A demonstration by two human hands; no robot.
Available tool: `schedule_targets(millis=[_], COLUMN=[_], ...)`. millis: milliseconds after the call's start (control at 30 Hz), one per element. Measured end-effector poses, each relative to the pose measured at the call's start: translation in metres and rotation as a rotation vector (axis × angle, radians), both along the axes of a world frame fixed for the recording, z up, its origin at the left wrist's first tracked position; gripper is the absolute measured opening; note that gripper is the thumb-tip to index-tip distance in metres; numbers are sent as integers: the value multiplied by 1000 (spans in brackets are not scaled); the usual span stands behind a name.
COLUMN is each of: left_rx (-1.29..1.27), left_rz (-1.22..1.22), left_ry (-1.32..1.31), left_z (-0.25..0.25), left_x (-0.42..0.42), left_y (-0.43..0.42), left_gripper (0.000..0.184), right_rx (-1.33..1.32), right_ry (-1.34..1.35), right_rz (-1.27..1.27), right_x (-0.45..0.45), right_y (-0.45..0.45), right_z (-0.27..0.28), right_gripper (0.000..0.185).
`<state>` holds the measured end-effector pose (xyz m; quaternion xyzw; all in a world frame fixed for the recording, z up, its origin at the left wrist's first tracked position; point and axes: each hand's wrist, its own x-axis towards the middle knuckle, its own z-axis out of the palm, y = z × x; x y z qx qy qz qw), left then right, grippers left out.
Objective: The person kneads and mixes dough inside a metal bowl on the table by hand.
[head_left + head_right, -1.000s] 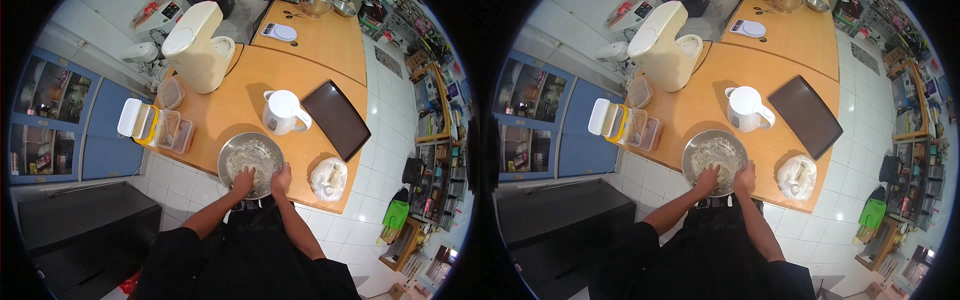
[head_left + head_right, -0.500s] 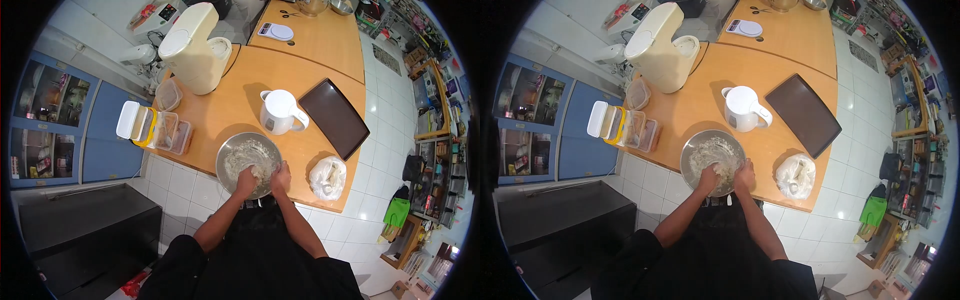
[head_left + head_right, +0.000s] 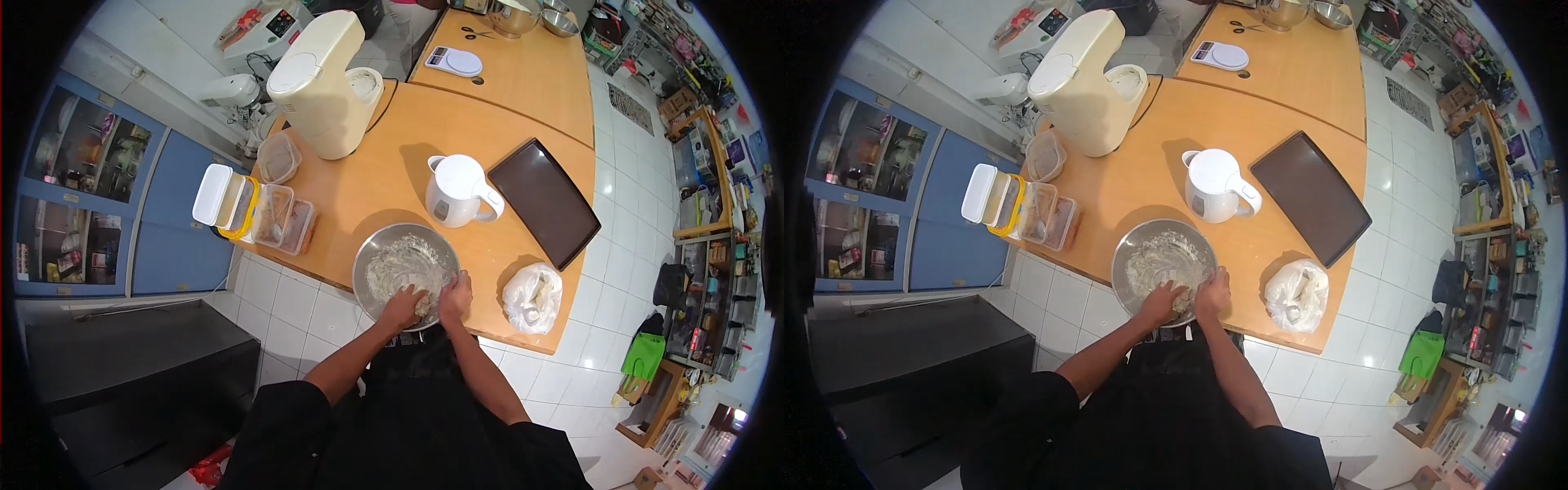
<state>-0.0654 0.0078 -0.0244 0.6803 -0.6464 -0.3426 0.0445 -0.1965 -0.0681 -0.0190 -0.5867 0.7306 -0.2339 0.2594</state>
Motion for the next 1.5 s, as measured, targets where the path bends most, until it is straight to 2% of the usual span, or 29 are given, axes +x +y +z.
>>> schedule_targets(millis=[67, 167, 267, 367, 467, 533, 567, 667, 767, 867, 1067, 1167, 1267, 1367, 1400, 1500], left_rx=[-4, 95, 92, 89, 94, 238, 308, 119, -66, -86, 34, -162, -16, -61, -63, -110], left_rz=[21, 107, 224, 216, 100, 87, 84, -33, 15, 25, 263, 168, 131, 117, 158, 219], left_ry=[34, 265, 412, 444, 303, 122, 30, -199, -230, -177, 59, 23, 36, -191, -198, -293], left_z=[2, -12, -24, -66, -19, 59, 80, 51, 36, 56, 45, 5, -12, 14, -12, -36], left_x=[0, 8, 17, 28, 20, -3, -12, -31, -35, -27, 2, 9, -2, -34, -38, -38], left_y=[1, -10, -14, -12, -13, -19, -22, -2, 8, 4, -21, -27, -26, -17, -18, -32], left_gripper=[71, 62, 56, 54, 58, 63, 65, 81, 77, 75, 77, 70, 72, 63, 48, 35], right_rx=[-28, -6, -75, -77, -67, -73, -75, -90, -96, -80, -85, -84, -123, -53, -47, -28], right_ry=[0, -13, -7, -16, 18, 14, 11, -16, 21, 11, 9, -1, 22, 33, 29, 21], right_rz=[9, 20, 70, 46, 45, 35, 33, 33, 35, 28, 47, 44, 38, 42, 73, 133], right_x=[-3, -6, -15, -18, -22, -22, -21, -22, -22, -22, -21, -21, -19, -17, -17, -20], right_y=[1, 0, 3, 4, 4, 5, 6, 7, 7, 7, 5, 5, 5, 2, 2, 2], right_z=[0, 8, 7, 0, -2, -1, 0, -3, 1, 0, 1, 0, -2, -1, 1, -1], right_gripper=[10, 11, 12, 12, 13, 13, 13, 14, 15, 16, 17, 17, 17, 16, 16, 14])
